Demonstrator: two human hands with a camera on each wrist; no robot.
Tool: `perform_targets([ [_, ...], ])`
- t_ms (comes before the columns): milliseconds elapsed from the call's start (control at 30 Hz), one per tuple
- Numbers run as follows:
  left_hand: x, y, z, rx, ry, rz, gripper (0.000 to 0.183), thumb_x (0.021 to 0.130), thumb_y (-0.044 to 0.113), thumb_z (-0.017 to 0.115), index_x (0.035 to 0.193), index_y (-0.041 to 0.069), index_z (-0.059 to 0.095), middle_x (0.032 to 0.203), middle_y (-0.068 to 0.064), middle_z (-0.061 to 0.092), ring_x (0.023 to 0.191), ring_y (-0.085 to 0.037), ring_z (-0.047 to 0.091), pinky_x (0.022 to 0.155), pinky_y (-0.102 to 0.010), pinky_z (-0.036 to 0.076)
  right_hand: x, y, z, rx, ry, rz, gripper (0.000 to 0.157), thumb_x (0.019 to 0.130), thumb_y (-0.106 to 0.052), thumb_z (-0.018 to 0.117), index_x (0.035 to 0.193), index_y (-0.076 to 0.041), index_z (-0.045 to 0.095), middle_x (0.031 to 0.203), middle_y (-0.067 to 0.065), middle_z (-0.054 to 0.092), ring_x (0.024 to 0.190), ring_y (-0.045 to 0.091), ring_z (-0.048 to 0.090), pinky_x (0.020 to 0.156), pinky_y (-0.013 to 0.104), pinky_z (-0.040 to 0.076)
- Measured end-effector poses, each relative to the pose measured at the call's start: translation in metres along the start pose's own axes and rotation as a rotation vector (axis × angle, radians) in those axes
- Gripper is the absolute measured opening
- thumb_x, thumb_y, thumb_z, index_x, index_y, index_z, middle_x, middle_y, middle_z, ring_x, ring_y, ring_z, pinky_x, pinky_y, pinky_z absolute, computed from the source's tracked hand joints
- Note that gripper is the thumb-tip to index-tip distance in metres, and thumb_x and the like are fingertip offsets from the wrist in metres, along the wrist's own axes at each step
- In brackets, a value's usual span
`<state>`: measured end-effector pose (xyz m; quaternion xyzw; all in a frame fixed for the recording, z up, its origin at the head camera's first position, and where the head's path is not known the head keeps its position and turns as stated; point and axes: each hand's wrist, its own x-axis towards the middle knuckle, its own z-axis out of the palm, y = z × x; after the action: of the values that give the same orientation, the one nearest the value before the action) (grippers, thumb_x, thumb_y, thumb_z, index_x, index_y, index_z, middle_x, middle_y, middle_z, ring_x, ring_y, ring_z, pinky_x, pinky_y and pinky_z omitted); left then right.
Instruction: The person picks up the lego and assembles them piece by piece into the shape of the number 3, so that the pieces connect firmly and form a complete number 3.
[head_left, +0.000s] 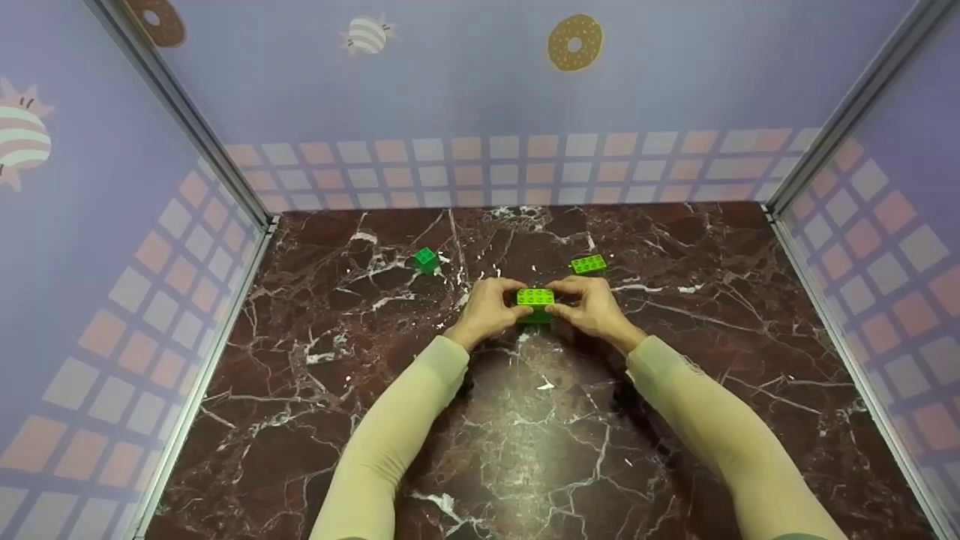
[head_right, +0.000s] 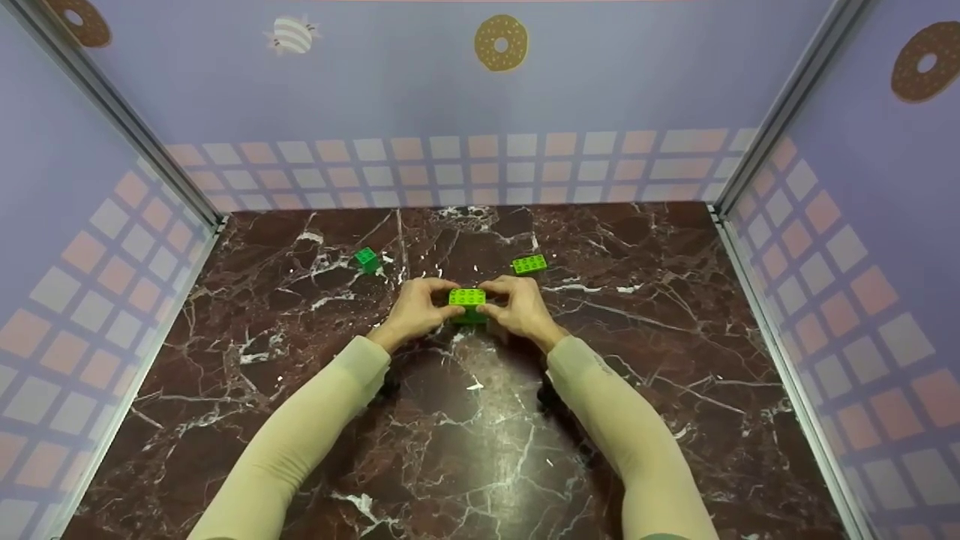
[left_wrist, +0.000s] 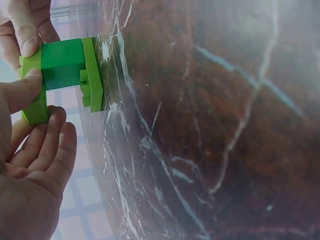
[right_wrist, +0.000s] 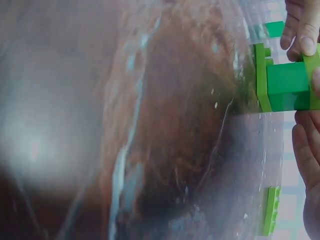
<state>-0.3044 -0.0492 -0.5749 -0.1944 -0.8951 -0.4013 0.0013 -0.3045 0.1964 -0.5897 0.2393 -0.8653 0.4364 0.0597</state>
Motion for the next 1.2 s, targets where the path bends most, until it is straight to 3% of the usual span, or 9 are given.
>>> perform_targets([
  [200, 0.000, -0.001, 0.004, -0.025, 0.000, -0.007, 0.041, 0.094, 0.021, 0.093, 0.129, 0.004, 0.083, 0.126, -0.014, 0.086, 0.114, -0.033, 0.082, 0.103, -0.047, 0.065, -0.004, 0.005, 0.000, -0.033, 0.014, 0.008, 0.038, 0.092, -0.012, 0.093, 0.126, 0.001, 0.084, 0.116, 0.020, 0.085, 0.111, 0.041, 0.082, 0.103, 0.059, 0.064],
  [467, -0.003, -0.006, 0.004, -0.083, -0.011, -0.021, 0.043, 0.094, 0.022, 0.093, 0.132, 0.006, 0.082, 0.129, -0.013, 0.085, 0.119, -0.031, 0.081, 0.107, -0.046, 0.064, -0.001, 0.005, -0.003, 0.001, -0.021, 0.033, 0.040, 0.089, -0.012, 0.096, 0.124, 0.003, 0.084, 0.117, 0.020, 0.086, 0.112, 0.041, 0.082, 0.103, 0.057, 0.065],
  [633, -0.005, -0.010, -0.002, -0.075, 0.010, -0.037, 0.046, 0.094, 0.024, 0.093, 0.134, 0.007, 0.081, 0.128, -0.014, 0.085, 0.113, -0.032, 0.083, 0.103, -0.046, 0.066, 0.003, 0.001, -0.003, 0.007, -0.031, 0.060, 0.039, 0.089, -0.013, 0.096, 0.125, -0.001, 0.085, 0.119, 0.018, 0.086, 0.113, 0.039, 0.081, 0.104, 0.053, 0.064],
  [767, -0.006, -0.014, -0.006, -0.061, 0.015, -0.047, 0.048, 0.093, 0.028, 0.093, 0.135, 0.007, 0.081, 0.130, -0.014, 0.084, 0.117, -0.032, 0.081, 0.107, -0.047, 0.064, 0.005, 0.000, -0.005, 0.014, -0.041, 0.075, 0.038, 0.089, -0.012, 0.096, 0.124, -0.002, 0.085, 0.119, 0.017, 0.086, 0.113, 0.037, 0.081, 0.106, 0.051, 0.064],
  [1000, -0.008, -0.021, -0.016, -0.108, 0.038, -0.019, 0.046, 0.095, 0.027, 0.091, 0.133, 0.003, 0.080, 0.130, -0.018, 0.084, 0.117, -0.036, 0.082, 0.106, -0.050, 0.065, 0.007, -0.002, -0.006, 0.038, -0.062, 0.082, 0.037, 0.088, -0.008, 0.095, 0.123, 0.000, 0.085, 0.118, 0.019, 0.086, 0.113, 0.039, 0.081, 0.106, 0.053, 0.063],
  [1200, -0.008, -0.028, -0.027, -0.127, 0.089, -0.033, 0.050, 0.099, 0.028, 0.088, 0.138, 0.000, 0.077, 0.131, -0.022, 0.082, 0.113, -0.037, 0.084, 0.102, -0.050, 0.067, 0.008, -0.002, -0.006, 0.040, -0.068, 0.094, 0.035, 0.088, -0.006, 0.095, 0.122, -0.001, 0.086, 0.117, 0.018, 0.086, 0.113, 0.038, 0.081, 0.107, 0.045, 0.062],
])
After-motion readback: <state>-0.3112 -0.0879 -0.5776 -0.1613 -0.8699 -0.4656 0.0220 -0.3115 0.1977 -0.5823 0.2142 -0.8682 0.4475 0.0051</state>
